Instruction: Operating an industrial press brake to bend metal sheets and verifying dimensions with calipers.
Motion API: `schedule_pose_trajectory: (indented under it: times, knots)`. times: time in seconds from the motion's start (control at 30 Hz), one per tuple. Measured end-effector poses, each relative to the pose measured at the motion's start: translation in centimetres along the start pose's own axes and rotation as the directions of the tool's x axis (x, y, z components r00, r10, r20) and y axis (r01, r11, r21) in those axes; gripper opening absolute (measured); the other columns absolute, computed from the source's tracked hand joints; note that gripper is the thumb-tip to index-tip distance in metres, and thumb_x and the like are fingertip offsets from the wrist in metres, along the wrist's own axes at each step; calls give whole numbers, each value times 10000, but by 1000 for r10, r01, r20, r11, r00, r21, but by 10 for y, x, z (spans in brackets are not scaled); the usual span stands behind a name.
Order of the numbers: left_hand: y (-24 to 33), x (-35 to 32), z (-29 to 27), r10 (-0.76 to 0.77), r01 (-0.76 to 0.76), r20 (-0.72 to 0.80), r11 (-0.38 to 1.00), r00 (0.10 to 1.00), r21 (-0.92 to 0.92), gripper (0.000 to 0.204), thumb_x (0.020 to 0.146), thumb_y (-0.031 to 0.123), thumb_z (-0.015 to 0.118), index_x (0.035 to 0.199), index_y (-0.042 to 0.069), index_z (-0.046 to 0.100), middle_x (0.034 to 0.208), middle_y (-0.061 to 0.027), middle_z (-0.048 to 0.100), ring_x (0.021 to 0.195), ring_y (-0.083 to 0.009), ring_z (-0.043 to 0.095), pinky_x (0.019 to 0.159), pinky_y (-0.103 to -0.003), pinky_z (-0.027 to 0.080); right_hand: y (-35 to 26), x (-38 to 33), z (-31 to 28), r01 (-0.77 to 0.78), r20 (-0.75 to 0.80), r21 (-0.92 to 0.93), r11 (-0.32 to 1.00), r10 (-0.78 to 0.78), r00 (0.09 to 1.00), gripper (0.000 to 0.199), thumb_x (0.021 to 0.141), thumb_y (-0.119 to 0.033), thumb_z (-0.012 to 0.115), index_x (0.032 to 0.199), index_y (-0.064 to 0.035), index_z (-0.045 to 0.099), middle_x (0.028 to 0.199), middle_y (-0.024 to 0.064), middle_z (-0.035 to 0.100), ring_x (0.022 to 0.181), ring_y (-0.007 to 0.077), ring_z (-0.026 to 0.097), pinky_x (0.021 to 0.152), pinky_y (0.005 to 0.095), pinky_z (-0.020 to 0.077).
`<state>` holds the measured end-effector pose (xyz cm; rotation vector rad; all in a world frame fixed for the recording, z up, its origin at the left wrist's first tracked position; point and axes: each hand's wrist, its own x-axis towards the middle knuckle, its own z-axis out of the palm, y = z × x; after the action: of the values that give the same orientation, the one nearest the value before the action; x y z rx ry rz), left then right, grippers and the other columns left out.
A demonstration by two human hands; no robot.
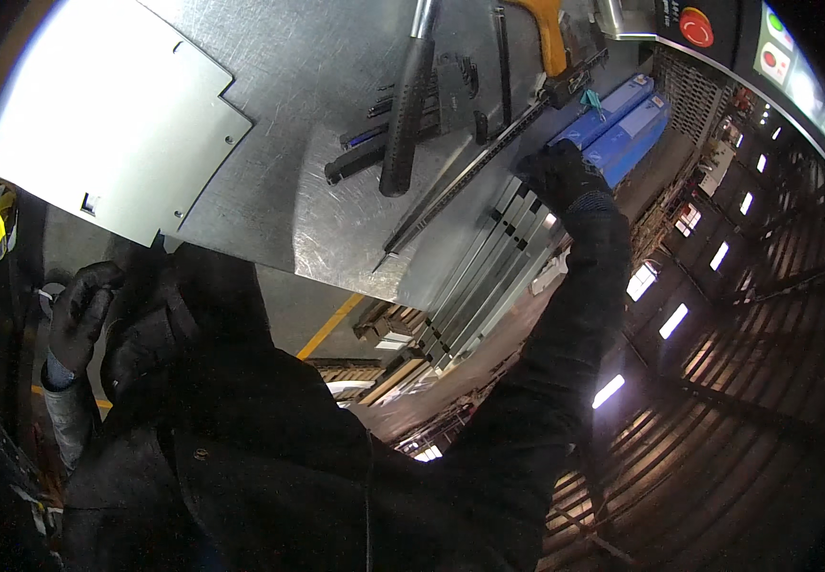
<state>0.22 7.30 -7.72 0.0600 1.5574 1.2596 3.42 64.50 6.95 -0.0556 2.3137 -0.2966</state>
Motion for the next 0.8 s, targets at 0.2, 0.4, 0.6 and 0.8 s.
schedule_pose_trajectory:
  times: [0.2, 0.4, 0.6, 0.8]
  knots:
    - [-6, 3, 3, 12, -12, -16, 1000, 1000, -2, 240, 808, 32, 444, 1022, -20, 539, 1031, -114, 561, 906, -196, 517, 816, -291, 396, -32, 20, 1, -155, 140, -168, 973, 179, 974, 251, 687, 14, 598, 923, -60, 637, 888, 70, 536, 756, 222, 538, 703, 314, 434]
    - [-1, 12, 5, 50, -50, 7, 998, 999, 24, 249, 805, 38, 443, 1028, -21, 539, 1032, -115, 565, 912, -200, 518, 822, -297, 393, 30, -11, 21, -483, -10, 389, 784, 528, 849, 170, 686, 33, 601, 855, 19, 616, 800, 89, 550, 660, 217, 545, 699, 308, 453]
    - [-10, 8, 10, 16, -16, -56, 1000, 998, 2, 263, 799, 41, 446, 1037, -24, 536, 1041, -118, 565, 918, -209, 518, 828, -303, 390, 46, -18, 29, -481, -12, 475, 737, 552, 834, 162, 678, 54, 580, 834, 21, 604, 792, 86, 536, 660, 212, 533, 701, 302, 445]
    - [-2, 12, 6, 71, -71, -20, 997, 997, 6, 262, 802, 40, 444, 1040, -24, 534, 1047, -119, 562, 920, -209, 518, 825, -301, 392, 44, -24, 27, -409, -66, 339, 847, 455, 888, 173, 665, 77, 552, 814, 3, 602, 807, 72, 511, 691, 206, 514, 704, 297, 429]
